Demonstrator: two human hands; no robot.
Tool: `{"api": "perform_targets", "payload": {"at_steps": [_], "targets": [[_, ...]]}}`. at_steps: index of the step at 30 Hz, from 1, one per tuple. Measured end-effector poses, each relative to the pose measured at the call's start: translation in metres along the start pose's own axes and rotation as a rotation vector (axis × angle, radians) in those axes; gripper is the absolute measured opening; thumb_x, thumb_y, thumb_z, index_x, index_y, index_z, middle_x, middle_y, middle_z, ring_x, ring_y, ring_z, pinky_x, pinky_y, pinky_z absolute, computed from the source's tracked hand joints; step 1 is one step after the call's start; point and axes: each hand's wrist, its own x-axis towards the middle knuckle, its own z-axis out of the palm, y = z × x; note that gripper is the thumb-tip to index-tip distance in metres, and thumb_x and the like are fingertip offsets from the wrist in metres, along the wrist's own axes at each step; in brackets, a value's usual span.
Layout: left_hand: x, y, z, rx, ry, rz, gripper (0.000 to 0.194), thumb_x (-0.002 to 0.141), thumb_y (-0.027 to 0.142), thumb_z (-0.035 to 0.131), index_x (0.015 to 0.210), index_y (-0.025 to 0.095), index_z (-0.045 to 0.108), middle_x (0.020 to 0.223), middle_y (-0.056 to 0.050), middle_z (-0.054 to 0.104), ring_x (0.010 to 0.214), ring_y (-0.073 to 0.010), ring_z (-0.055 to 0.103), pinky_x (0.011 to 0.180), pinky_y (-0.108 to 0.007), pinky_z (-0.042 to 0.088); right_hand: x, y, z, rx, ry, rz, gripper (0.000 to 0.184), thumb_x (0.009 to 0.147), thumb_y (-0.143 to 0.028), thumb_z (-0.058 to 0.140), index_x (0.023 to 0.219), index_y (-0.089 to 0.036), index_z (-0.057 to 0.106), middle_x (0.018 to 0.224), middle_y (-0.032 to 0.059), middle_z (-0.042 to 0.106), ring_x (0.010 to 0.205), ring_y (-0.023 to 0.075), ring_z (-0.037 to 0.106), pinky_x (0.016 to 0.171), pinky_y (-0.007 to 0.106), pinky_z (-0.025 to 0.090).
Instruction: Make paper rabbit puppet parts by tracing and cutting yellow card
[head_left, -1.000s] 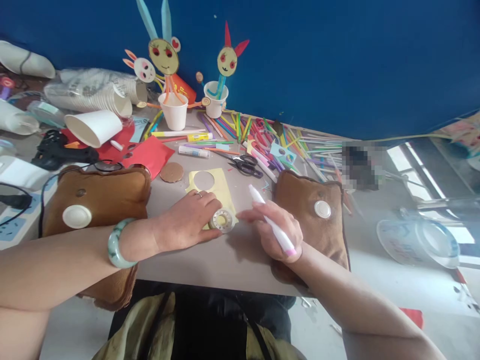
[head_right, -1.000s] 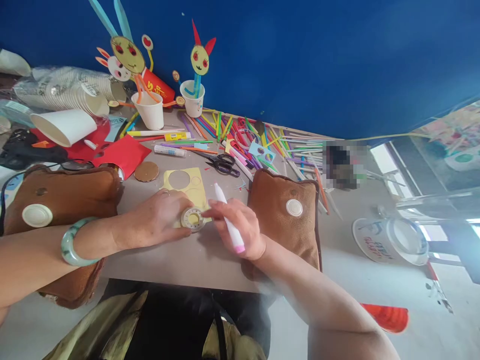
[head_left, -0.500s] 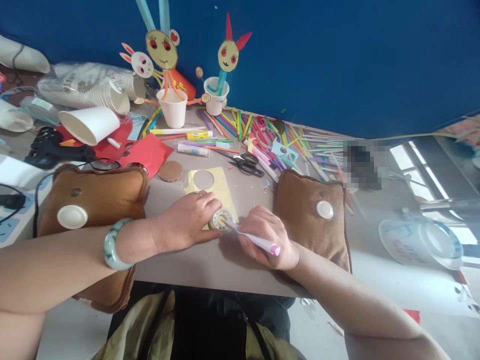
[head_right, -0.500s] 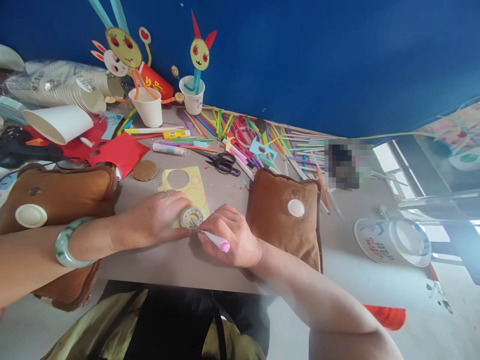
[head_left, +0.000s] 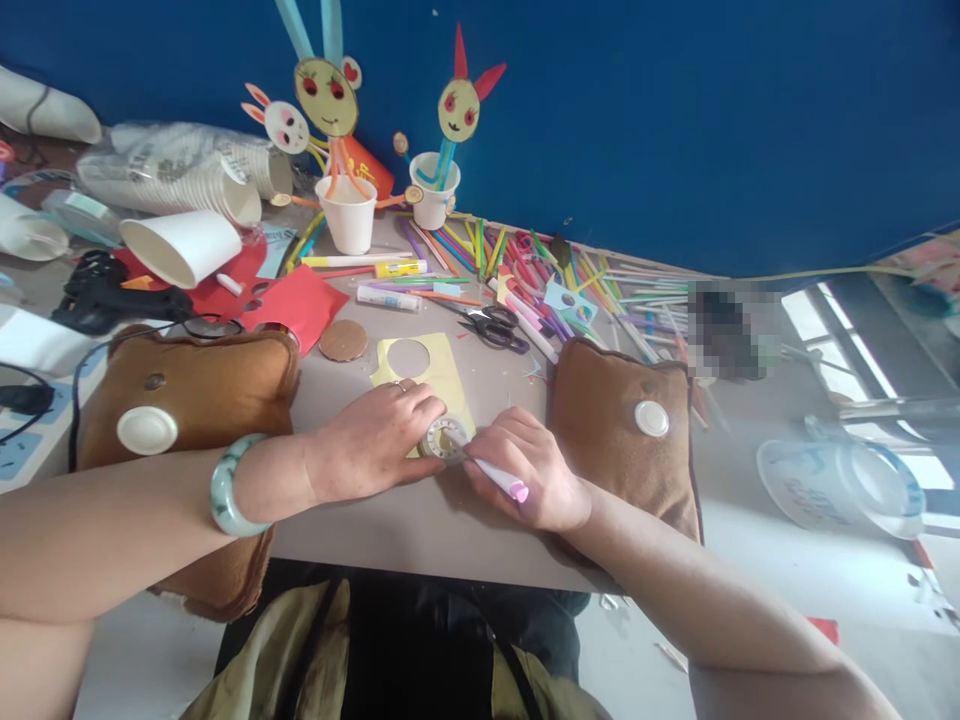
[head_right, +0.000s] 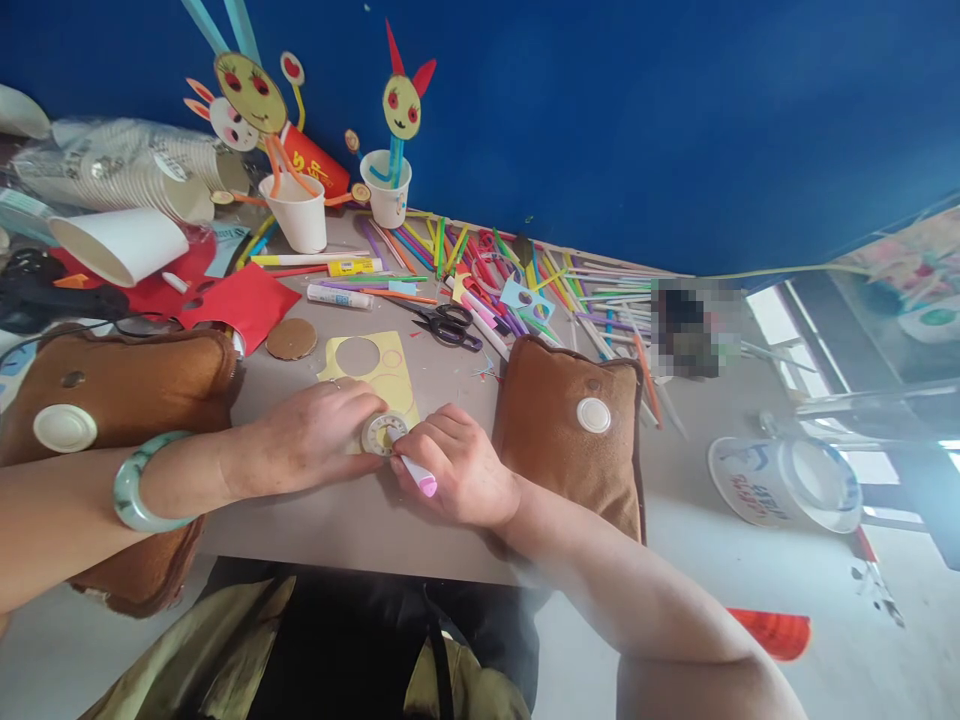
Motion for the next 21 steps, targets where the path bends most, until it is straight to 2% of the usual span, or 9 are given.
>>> {"api": "perform_targets", "payload": {"at_steps": [7, 21], "targets": [[0.0000, 0.0009, -0.0019, 0.007, -0.030, -0.006, 0.037, 0.096, 0.051, 0.057, 0.095, 0.014, 0.059, 0.097, -0.011, 0.066, 0.091, -0.0260, 0.062, 0.076, -0.037, 0.047, 0.0014, -0.0004, 0.0005, -0.005, 0.000, -0.009, 0.010, 0.094, -0.012, 0.054, 0.098, -0.020, 0.050, 0.071, 0.0016, 0.066, 0.060, 0.0153, 0.058, 0.064, 0.030, 0.044], [0.0003, 0.0005, 0.0000, -0.001, -0.007, -0.012, 0.037, 0.096, 0.053, 0.056, 0.093, 0.016, 0.057, 0.096, -0.010, 0.066, 0.090, -0.0260, 0.062, 0.076, -0.037, 0.047, 0.0004, -0.0002, 0.0011, 0.021, -0.001, 0.008, 0.010, 0.093, -0.013, 0.055, 0.099, -0.021, 0.051, 0.072, -0.0001, 0.066, 0.060, 0.0151, 0.058, 0.065, 0.031, 0.044]]}}
